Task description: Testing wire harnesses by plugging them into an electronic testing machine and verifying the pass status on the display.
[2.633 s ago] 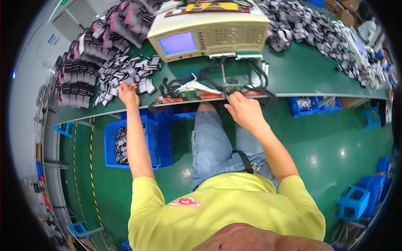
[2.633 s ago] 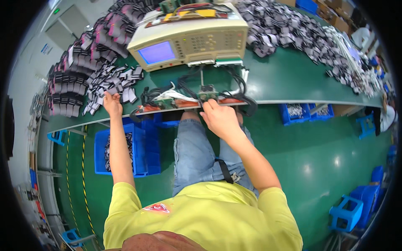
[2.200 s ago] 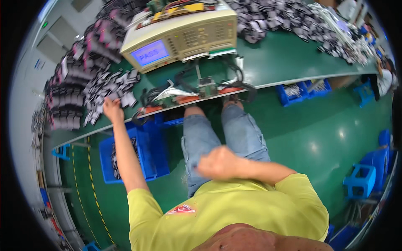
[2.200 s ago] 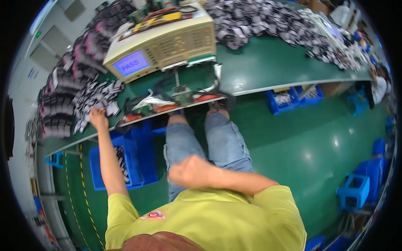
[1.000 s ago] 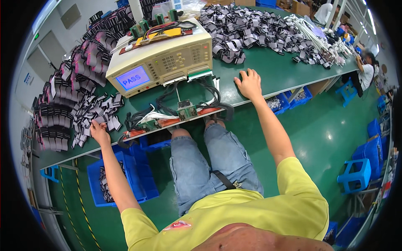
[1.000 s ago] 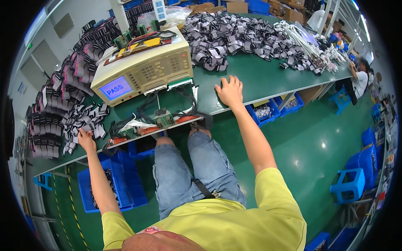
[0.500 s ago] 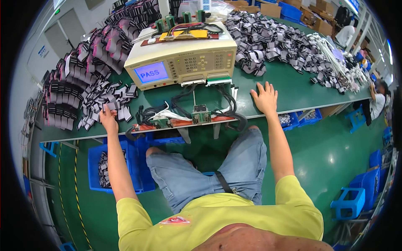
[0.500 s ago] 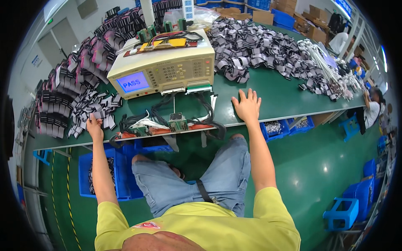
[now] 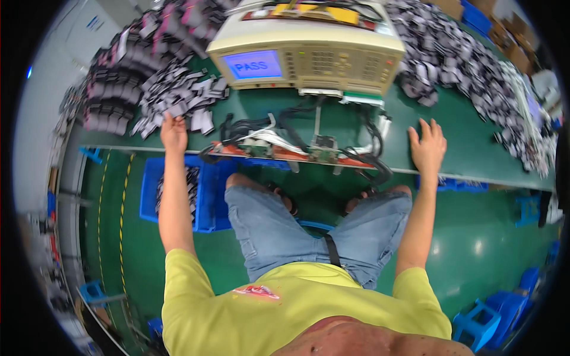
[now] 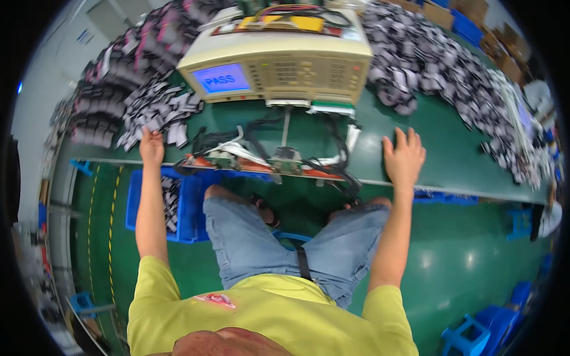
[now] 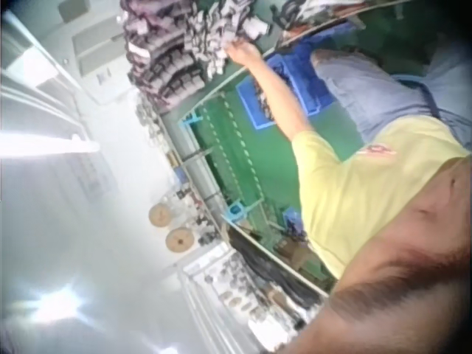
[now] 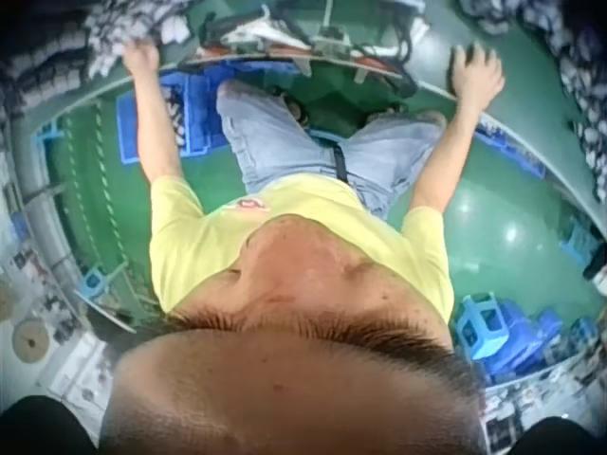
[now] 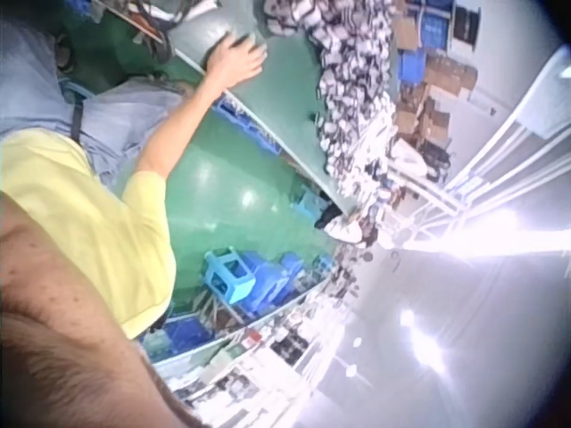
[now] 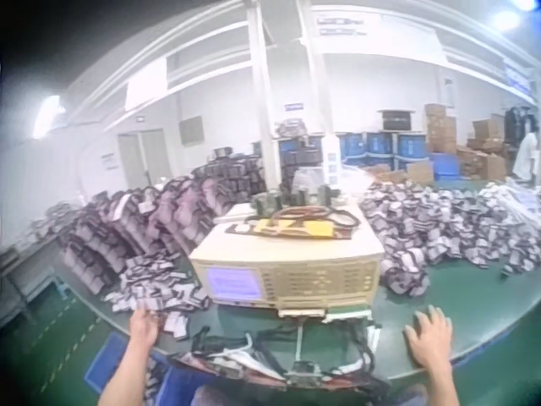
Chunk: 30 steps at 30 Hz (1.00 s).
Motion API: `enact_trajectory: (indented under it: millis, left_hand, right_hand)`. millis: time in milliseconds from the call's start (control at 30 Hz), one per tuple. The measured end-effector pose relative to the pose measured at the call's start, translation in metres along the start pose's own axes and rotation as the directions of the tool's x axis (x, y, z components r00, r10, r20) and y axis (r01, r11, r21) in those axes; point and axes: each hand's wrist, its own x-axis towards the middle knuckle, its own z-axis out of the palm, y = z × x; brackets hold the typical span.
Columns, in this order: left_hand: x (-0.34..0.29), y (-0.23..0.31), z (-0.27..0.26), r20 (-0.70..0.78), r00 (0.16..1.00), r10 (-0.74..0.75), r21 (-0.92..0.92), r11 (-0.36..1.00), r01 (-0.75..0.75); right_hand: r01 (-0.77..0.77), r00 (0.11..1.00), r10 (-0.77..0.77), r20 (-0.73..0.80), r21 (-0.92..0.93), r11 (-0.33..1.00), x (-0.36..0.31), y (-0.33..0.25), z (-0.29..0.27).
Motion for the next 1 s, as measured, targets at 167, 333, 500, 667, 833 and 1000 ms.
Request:
enact_trajectory:
  millis: [167, 333, 500, 667, 833, 1000]
  left_hand:
    - [-0.073, 0.027, 0.047, 0.123, 0.988, -0.096, -0.240, 0.963, 0.123]
    - [-0.203, 0.022, 0.155, 0.329, 0.901, -0.283, -0.078, 0.943, 0.325]
    - [-0.276, -0.040, 0.194, 0.547, 0.665, -0.508, -0.002, 0.794, 0.608]
    - [-0.305, -0.090, 0.217, 0.612, 0.474, -0.633, -0.048, 0.569, 0.821]
    - [-0.298, -0.091, 0.230, 0.612, 0.438, -0.658, 0.197, 0.664, 0.722]
    - [-0.283, -0.078, 0.221, 0.628, 0.448, -0.637, 0.397, 0.757, 0.519]
  right_hand:
    - [-0.036, 0.999, 0.036, 0.038, -0.015, 0.999, -0.008, 0.014, -0.008]
    - [-0.022, 0.968, 0.211, -0.133, 0.797, 0.603, -0.022, 0.003, -0.033]
    - [0.165, 0.963, -0.255, -0.084, 0.934, 0.316, -0.095, -0.105, -0.111]
    - [-0.239, 0.858, -0.471, 0.205, 0.971, -0.013, -0.133, -0.149, -0.102]
    - [-0.481, 0.815, -0.412, 0.407, 0.872, -0.090, -0.140, -0.130, -0.107]
    - [-0.415, 0.854, -0.393, 0.341, 0.902, -0.119, -0.133, -0.131, -0.100]
